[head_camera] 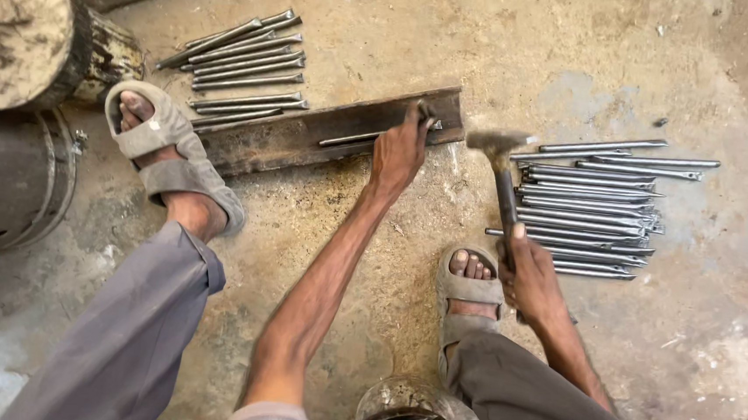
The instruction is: The person repeatedly picks up metal rods, places them on a wooden block, and strikes them with a hammer to flatten or shape one end. The shaped rods are set aside in a growing pile while the person continues the process with new rods from a nearby stack.
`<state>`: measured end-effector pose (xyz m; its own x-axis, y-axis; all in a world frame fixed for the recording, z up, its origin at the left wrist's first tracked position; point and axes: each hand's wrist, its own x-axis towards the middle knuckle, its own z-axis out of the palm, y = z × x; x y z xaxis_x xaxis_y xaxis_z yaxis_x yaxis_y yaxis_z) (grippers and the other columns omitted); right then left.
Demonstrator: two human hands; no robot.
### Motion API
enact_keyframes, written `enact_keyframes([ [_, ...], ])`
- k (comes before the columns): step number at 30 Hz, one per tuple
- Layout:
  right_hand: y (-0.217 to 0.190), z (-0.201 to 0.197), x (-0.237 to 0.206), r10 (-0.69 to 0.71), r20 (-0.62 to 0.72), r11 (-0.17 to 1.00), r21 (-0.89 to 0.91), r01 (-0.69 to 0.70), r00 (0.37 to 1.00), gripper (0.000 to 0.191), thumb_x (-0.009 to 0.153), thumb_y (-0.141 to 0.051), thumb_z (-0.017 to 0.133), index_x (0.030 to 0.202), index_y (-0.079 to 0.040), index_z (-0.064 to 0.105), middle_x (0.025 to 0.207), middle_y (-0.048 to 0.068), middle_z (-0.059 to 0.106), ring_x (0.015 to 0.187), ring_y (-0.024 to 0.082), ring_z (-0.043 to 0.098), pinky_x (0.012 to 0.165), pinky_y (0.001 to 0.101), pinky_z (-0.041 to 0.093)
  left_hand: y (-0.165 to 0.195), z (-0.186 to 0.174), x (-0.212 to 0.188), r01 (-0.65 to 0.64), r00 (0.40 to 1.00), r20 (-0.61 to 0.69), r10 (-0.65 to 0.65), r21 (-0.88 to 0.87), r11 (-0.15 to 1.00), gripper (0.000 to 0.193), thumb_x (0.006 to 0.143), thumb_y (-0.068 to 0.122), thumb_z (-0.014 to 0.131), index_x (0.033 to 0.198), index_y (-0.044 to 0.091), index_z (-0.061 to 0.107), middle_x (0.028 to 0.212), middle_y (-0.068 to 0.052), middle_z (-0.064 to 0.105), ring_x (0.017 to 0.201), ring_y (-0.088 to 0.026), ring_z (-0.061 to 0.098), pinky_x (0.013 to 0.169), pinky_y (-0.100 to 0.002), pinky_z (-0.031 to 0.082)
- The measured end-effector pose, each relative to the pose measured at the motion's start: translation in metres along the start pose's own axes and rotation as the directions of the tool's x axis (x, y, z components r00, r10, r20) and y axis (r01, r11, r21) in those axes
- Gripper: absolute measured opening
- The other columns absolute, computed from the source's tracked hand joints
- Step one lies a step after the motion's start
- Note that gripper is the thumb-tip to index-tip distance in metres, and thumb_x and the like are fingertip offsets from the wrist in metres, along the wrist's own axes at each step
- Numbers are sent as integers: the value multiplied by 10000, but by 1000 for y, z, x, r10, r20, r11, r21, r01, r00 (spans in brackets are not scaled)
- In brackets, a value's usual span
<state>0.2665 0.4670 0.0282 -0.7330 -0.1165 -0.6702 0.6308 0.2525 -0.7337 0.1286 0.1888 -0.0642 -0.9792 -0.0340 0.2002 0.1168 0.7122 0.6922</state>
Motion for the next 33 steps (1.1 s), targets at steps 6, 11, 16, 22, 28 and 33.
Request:
enact_keyframes([
  [6, 49, 5, -22, 268, -63, 940, 236, -247, 961, 489, 1051, -519, 421, 813, -99, 503, 532, -6, 373, 377, 116, 291, 325, 297, 216, 19, -1, -89, 363, 892, 339, -300, -139, 921, 502, 1075, 216, 511, 1527, 65, 355, 819, -163, 751, 368, -93, 498, 267, -238, 450],
  [11, 60, 3, -28, 302, -99, 950, 114, -291, 948, 564, 1045, -585, 417, 827, -81, 547, 584, -29, 404, 444, 92, 305, 391, 293, 237, 27, 14, -133, 237, 955, 237, -177, -252, 938, 277, 1152, 266, 508, 1347, 69, 505, 945, -140, 795, 615, -4, 639, 451, -183, 519],
  [16, 52, 7, -28, 285, -93, 958, -3, -286, 954, 568, 1019, -602, 399, 929, -88, 623, 580, -28, 417, 448, 99, 338, 397, 303, 264, 20, 8, -96, 388, 918, 204, -341, -274, 880, 307, 1109, 196, 413, 1379, 54, 444, 1046, -209, 749, 402, -85, 532, 262, -214, 464],
  [22, 34, 11, -25, 269, -88, 956, -95, -277, 959, 571, 1010, -617, 370, 1065, -127, 657, 566, -38, 402, 442, 97, 354, 383, 302, 295, -4, 8, -8, 201, 978, -21, -209, -179, 963, 291, 1135, 126, 426, 1402, 13, 448, 925, -160, 727, 457, -72, 557, 284, -203, 455],
  [28, 44, 10, -27, 281, -63, 954, -93, -286, 958, 600, 1009, -617, 392, 1085, -92, 672, 577, -36, 410, 442, 99, 338, 374, 307, 285, -14, 21, 1, 87, 996, 9, -86, -43, 995, 416, 1122, 102, 485, 1488, -76, 398, 780, -103, 681, 471, -76, 536, 310, -222, 451],
  [33, 46, 11, -27, 255, -96, 952, -152, -267, 962, 626, 1032, -612, 383, 1045, -66, 688, 586, -26, 430, 458, 100, 358, 397, 311, 306, -9, 23, 4, 30, 998, 54, -32, 47, 998, 286, 1135, 90, 451, 1398, -13, 497, 711, -84, 633, 446, -112, 493, 290, -249, 401],
])
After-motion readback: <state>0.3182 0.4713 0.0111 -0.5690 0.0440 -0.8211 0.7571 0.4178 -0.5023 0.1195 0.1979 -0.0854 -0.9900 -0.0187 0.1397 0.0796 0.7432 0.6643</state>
